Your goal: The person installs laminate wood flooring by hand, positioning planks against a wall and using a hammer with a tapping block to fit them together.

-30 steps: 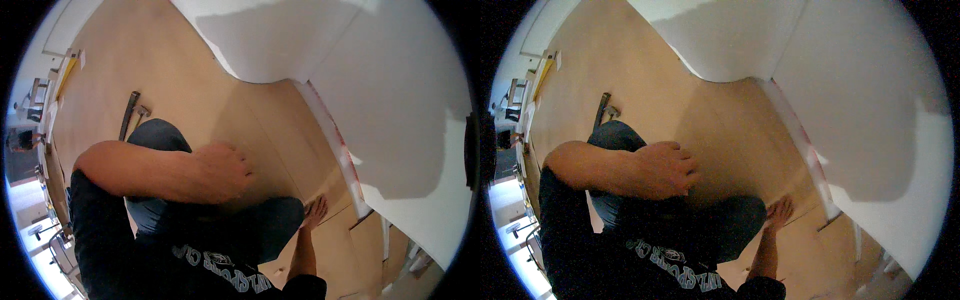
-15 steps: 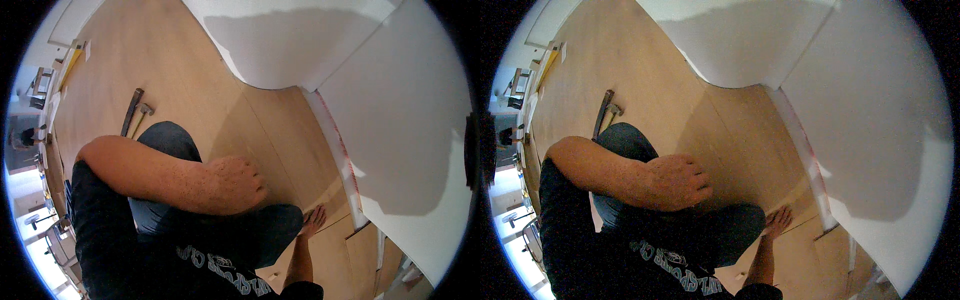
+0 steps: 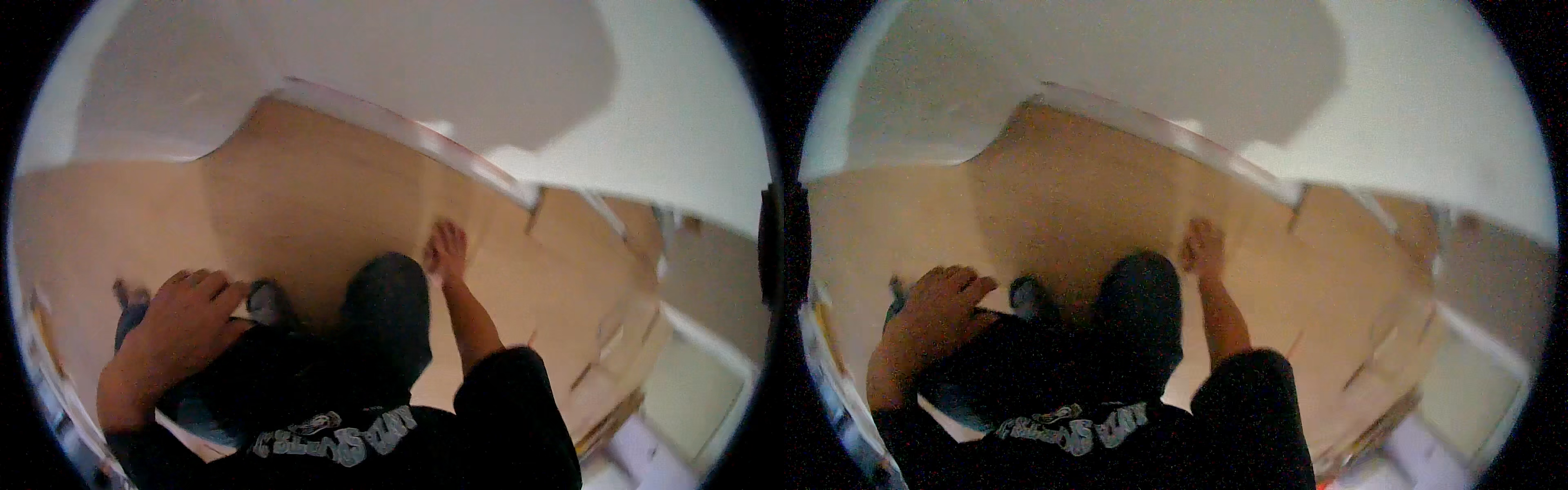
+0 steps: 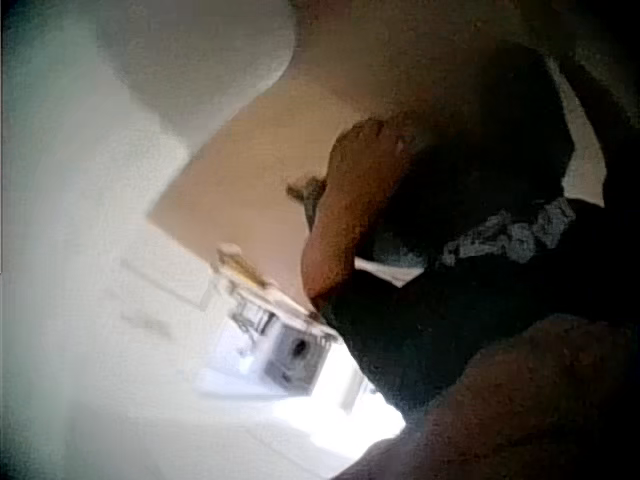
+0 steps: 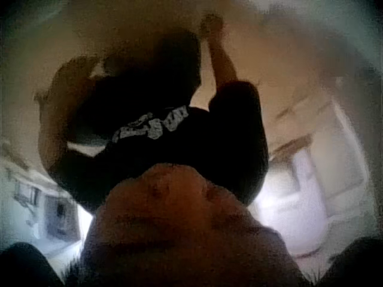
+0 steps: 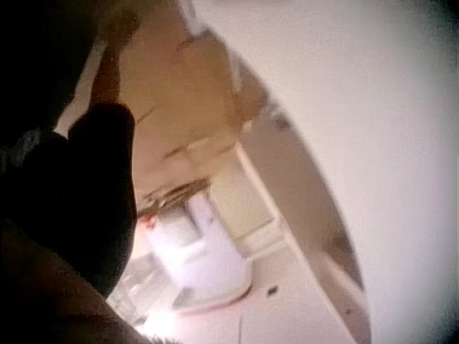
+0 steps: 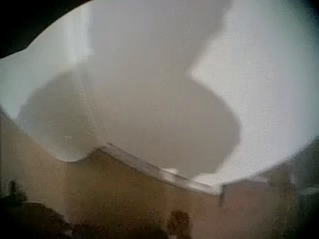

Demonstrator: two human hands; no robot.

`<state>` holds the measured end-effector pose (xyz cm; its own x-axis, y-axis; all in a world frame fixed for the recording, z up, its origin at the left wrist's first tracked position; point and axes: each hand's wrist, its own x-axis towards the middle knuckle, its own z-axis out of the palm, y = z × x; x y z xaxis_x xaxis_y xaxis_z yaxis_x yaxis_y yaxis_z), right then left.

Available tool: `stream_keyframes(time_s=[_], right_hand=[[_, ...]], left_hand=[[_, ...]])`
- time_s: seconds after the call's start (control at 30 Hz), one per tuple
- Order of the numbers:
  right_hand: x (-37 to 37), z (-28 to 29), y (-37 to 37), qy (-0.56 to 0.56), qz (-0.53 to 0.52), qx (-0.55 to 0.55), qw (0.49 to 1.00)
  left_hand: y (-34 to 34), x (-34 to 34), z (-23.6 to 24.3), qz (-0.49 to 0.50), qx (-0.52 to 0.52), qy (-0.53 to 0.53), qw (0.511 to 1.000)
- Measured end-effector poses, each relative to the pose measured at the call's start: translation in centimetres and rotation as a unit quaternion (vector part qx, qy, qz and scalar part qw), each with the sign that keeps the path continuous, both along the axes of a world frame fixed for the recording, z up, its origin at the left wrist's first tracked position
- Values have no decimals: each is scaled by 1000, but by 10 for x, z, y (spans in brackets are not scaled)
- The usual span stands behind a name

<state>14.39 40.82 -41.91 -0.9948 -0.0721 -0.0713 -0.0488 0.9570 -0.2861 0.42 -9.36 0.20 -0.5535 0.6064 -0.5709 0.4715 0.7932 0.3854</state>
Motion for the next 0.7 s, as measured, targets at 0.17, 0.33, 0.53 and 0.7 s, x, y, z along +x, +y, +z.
stream_keyframes(time_s=[0.17,0.33,0.53,0.7], right_hand=[[-29,51,-48,-22,53,23,998],[-21,52,-46,20,53,-5,998],[-33,71,-60,-99,49,37,993],[-27,49,-52,-82,63,73,992]], left_hand=[[17,12,17,50,-97,-34,993],[22,26,18,45,-83,-6,995],[12,28,12,67,-97,-4,993],[8,25,4,53,-84,1,995]])
